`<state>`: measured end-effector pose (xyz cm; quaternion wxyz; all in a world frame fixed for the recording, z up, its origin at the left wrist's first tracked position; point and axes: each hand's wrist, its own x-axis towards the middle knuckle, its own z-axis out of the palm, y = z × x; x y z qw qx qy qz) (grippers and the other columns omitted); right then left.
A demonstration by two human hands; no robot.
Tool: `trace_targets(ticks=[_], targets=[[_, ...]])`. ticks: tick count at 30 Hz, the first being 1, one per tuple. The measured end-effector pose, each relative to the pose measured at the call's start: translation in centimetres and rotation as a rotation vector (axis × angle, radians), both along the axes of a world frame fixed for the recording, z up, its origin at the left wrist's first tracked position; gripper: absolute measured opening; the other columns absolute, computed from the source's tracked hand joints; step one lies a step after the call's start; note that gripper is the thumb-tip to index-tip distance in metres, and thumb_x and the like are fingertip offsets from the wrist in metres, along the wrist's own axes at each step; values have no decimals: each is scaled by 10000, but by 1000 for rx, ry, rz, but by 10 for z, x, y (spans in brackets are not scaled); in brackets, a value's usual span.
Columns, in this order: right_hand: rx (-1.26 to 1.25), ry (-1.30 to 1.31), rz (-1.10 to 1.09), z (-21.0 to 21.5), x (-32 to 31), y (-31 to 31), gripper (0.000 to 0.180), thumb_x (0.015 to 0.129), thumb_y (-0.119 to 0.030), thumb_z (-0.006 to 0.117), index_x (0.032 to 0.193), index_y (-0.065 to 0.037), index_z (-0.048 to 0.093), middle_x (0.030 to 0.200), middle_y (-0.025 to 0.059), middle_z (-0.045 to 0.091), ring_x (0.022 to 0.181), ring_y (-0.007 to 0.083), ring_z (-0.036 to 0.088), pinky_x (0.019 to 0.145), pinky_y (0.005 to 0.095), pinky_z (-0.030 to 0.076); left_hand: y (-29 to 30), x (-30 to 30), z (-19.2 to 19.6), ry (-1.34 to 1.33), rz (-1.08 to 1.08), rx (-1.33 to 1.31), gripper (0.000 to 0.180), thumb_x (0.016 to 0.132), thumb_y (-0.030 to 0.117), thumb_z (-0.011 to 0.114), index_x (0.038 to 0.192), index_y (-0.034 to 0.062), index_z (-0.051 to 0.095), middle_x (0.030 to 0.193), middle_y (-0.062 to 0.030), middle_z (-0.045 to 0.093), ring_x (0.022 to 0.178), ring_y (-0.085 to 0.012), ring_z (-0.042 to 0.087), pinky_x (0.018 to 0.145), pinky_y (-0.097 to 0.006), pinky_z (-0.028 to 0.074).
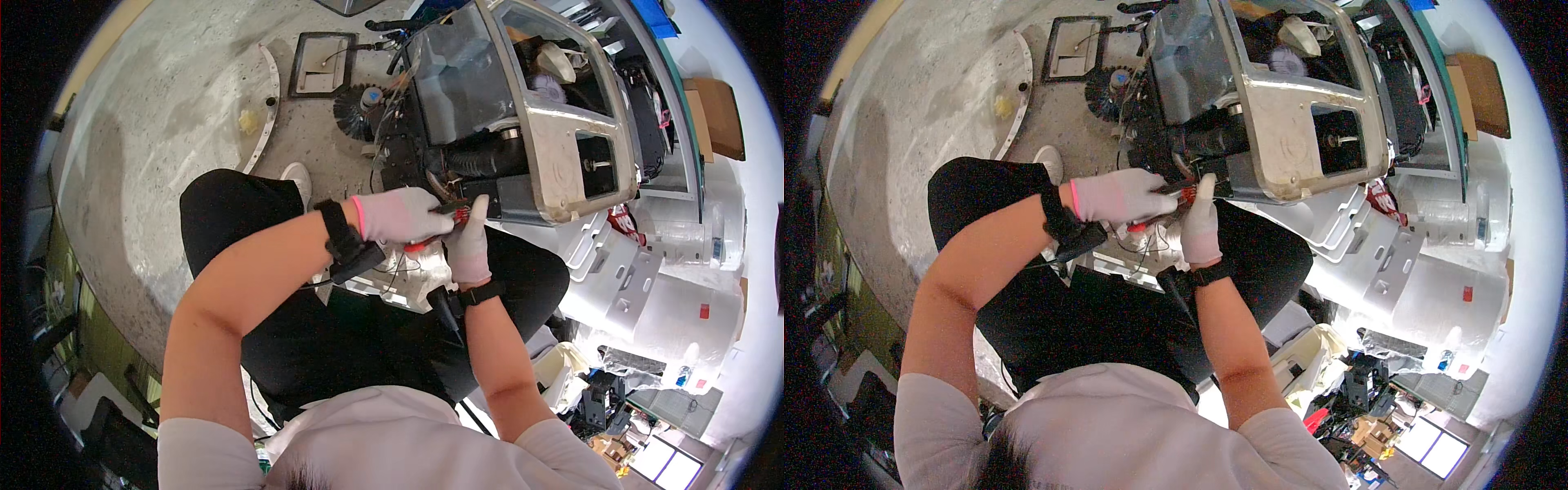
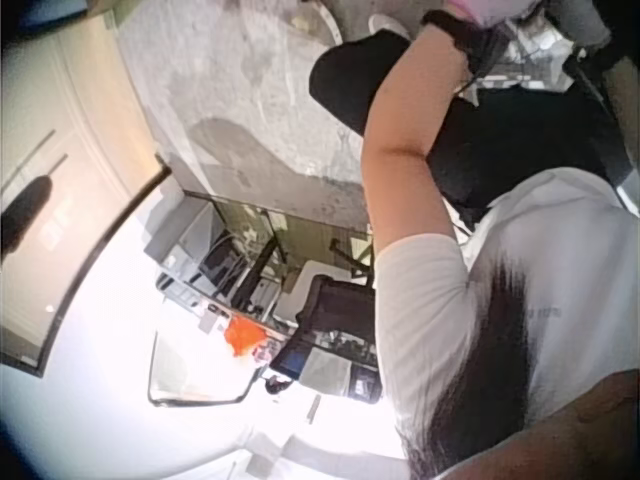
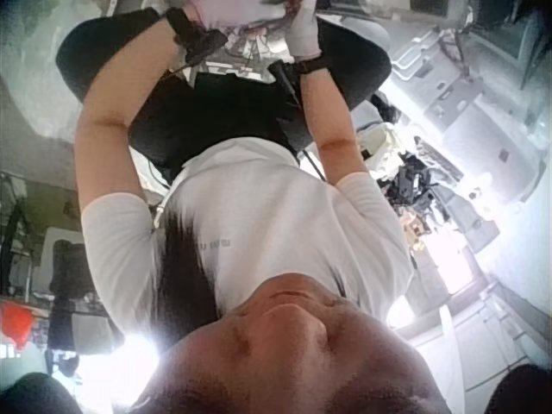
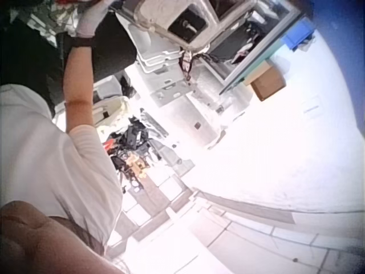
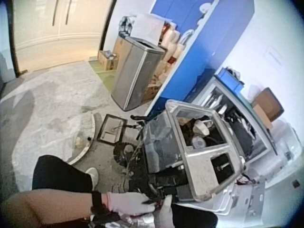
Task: Repairing an electromechanical device using a screwdriver and pliers.
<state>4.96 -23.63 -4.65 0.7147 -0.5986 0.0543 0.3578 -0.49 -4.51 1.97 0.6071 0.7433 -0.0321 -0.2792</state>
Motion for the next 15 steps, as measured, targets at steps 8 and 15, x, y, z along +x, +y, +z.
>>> trace_targets(ticks=[8, 15], targets=[[335, 72, 62, 24, -18, 13, 575, 942, -469, 450, 1309, -27, 421, 1238, 140, 519, 1148, 244, 494, 990, 387, 368, -1, -1, -39, 420, 146, -600, 526, 925, 475, 486, 923, -35, 611, 723, -128, 638, 582, -185, 618, 542, -296, 512], [-105, -187, 82, 10, -12, 2, 600, 895, -526, 521, 1104, 35, 561, 1067, 108, 591, 1005, 180, 543, 893, 298, 415, 2, 7, -35, 93, -43, 148, 748, 807, 612, 562, 1000, -110, 567, 839, -203, 638, 786, -276, 617, 733, -347, 474]])
